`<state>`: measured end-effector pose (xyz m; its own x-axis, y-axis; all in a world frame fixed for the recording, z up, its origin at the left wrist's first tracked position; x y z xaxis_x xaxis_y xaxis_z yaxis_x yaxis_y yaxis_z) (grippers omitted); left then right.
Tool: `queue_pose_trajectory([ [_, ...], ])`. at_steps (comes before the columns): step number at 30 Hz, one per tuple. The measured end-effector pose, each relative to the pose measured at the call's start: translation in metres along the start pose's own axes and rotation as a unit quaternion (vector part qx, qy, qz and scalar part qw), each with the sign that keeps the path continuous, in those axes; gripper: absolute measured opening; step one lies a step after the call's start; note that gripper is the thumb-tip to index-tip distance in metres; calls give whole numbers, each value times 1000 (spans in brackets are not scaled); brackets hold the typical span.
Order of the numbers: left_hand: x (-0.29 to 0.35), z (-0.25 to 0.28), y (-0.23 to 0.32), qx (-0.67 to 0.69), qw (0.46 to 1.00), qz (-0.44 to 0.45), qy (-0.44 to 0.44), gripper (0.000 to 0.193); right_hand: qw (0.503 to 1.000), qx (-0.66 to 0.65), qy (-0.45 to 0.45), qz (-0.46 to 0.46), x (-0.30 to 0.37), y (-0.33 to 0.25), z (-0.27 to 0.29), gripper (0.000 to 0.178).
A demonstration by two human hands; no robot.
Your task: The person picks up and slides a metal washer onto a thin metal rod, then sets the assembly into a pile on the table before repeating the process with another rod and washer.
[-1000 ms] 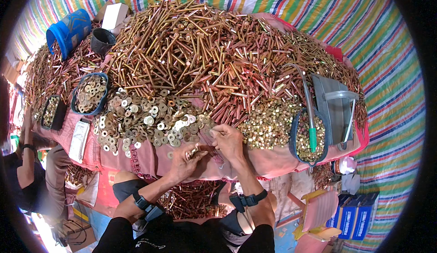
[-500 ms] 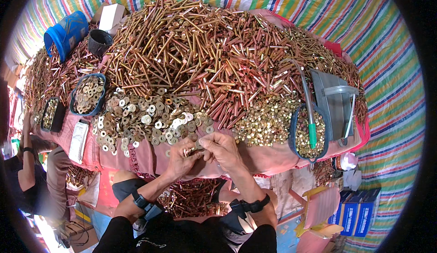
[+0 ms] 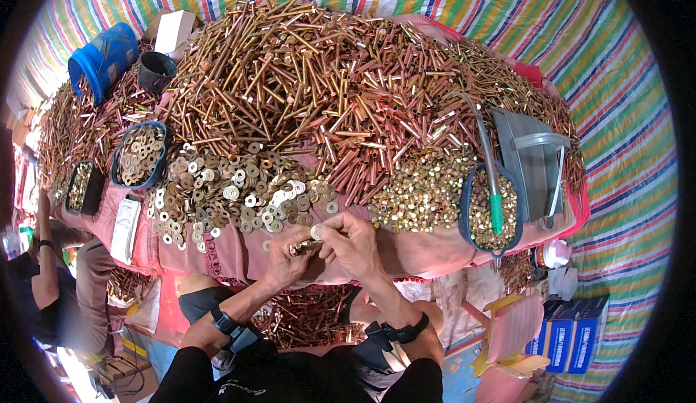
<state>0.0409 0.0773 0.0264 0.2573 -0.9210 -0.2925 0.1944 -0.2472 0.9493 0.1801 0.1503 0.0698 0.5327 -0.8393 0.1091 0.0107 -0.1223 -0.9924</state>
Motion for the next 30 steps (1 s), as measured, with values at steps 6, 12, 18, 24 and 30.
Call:
queue_pose_trajectory([
  [6, -1, 0, -7, 11, 1000, 8, -9, 32, 987, 100, 112, 50, -8, 4, 43, 25],
  [12, 3, -1, -8, 74, 994, 80, 21, 43, 860, 461, 214, 45, -33, -5, 100, 26],
  [18, 1, 3, 1, 12, 1000, 27, 9, 40, 787, 572, 172, 154, -45, -21, 88, 30],
  [24, 5, -1, -15, 40, 998, 55, 1, 34, 767, 622, 122, 103, -51, -16, 88, 30],
  [30, 4, -2, -17, 78, 996, 41, 2, 33, 750, 648, 77, 110, -42, -13, 76, 28],
])
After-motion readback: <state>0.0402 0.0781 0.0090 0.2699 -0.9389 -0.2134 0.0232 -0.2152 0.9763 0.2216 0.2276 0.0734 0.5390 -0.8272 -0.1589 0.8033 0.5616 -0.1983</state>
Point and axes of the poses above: each hand's wrist, its own x-axis away from the middle knuckle, its own z-axis out of the back of the hand, y = z × x, the point moved 6 cm from there along -x, towards the middle knuckle, and after that the axes turned 6 degrees about z, right-handed, at the moved point
